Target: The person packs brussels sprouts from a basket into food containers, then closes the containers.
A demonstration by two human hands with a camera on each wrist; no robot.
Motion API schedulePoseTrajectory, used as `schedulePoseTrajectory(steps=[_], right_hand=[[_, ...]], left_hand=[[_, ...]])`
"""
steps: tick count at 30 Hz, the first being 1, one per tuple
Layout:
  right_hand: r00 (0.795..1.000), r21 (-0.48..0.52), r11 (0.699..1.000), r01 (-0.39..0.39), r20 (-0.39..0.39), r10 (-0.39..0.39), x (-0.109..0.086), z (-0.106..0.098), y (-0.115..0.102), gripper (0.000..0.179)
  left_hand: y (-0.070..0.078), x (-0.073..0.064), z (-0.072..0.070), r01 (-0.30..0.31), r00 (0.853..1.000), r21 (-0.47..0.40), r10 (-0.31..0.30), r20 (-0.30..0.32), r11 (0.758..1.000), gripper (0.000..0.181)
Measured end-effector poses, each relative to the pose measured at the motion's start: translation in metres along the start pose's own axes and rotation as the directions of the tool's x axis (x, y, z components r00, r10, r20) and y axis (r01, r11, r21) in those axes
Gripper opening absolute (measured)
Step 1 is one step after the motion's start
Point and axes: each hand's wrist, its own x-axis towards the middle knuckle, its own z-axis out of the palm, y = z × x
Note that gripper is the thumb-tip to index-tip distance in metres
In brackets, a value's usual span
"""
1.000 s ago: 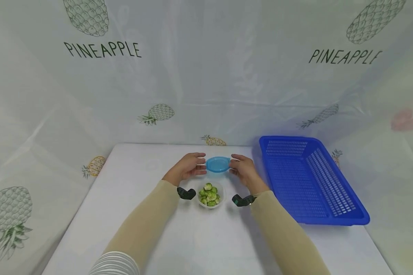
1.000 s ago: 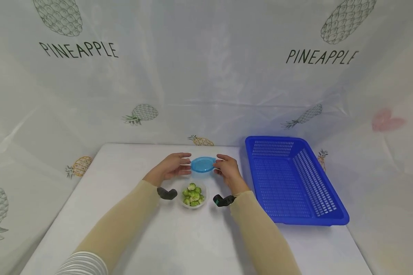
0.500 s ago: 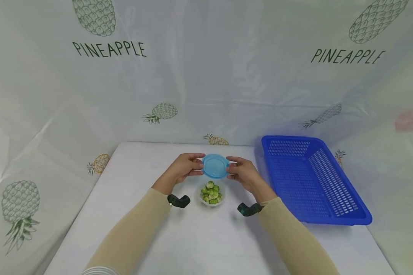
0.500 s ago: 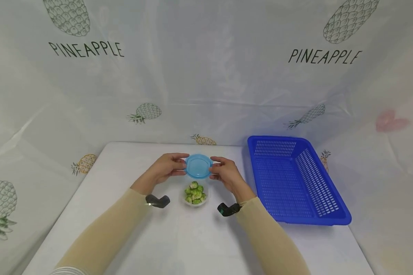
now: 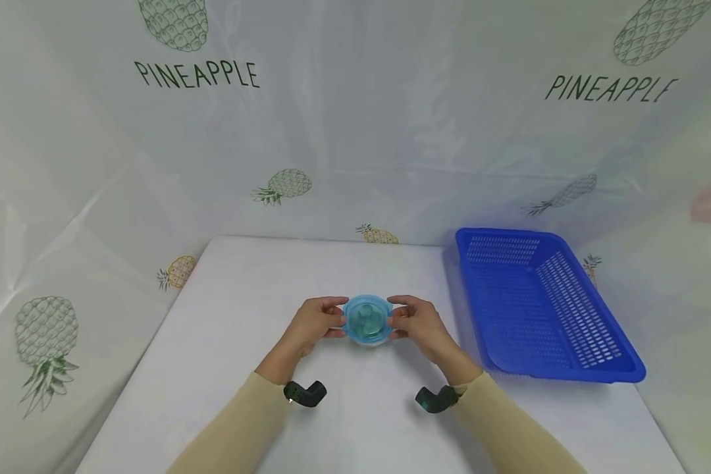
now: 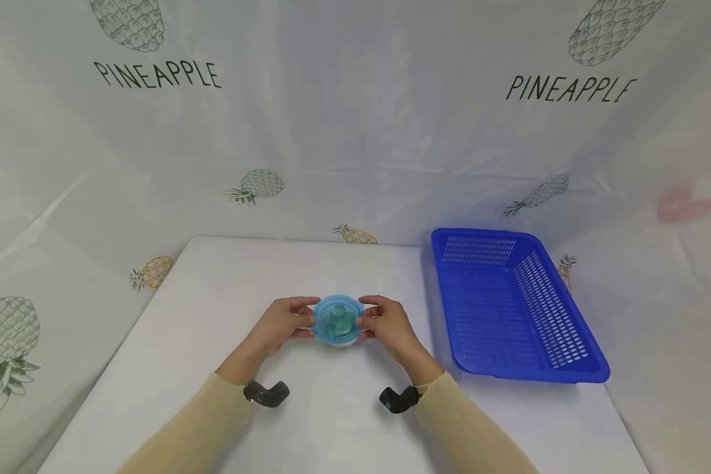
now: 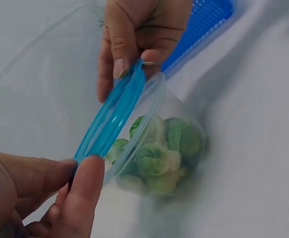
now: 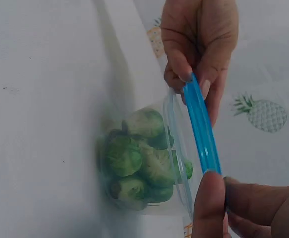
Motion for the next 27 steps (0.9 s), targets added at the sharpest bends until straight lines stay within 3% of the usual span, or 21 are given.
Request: schedulePoseTrajectory(steps=[8, 13, 20, 27], right_hand=[[0.997, -0.129, 0.992, 0.017, -0.068, -0.026, 0.001, 0.006, 0.000, 0.046], [0.992, -0.150, 0.989, 0.010, -0.122, -0.029, -0.002, 0.008, 0.002, 0.043], [0.990, -0.110, 0.994, 0.000, -0.138, -0.015, -0.003, 0.008, 0.005, 0.039], [0.992, -0.078, 0.997, -0.006, -0.129, -0.005, 0.004, 0.004, 0.011, 0.033]], left_hand=[[-0.001, 0.002, 0.012, -0.038, 0.995, 0.227, 0.057, -0.078, 0.973, 0.043], [-0.005, 0.002, 0.018, -0.072, 0.988, 0.301, 0.108, -0.106, 0.951, 0.042], [-0.017, 0.002, 0.020, -0.088, 0.984, 0.314, 0.132, -0.121, 0.945, 0.038], [-0.016, 0.005, 0.021, -0.079, 0.987, 0.279, 0.114, -0.112, 0.957, 0.036]])
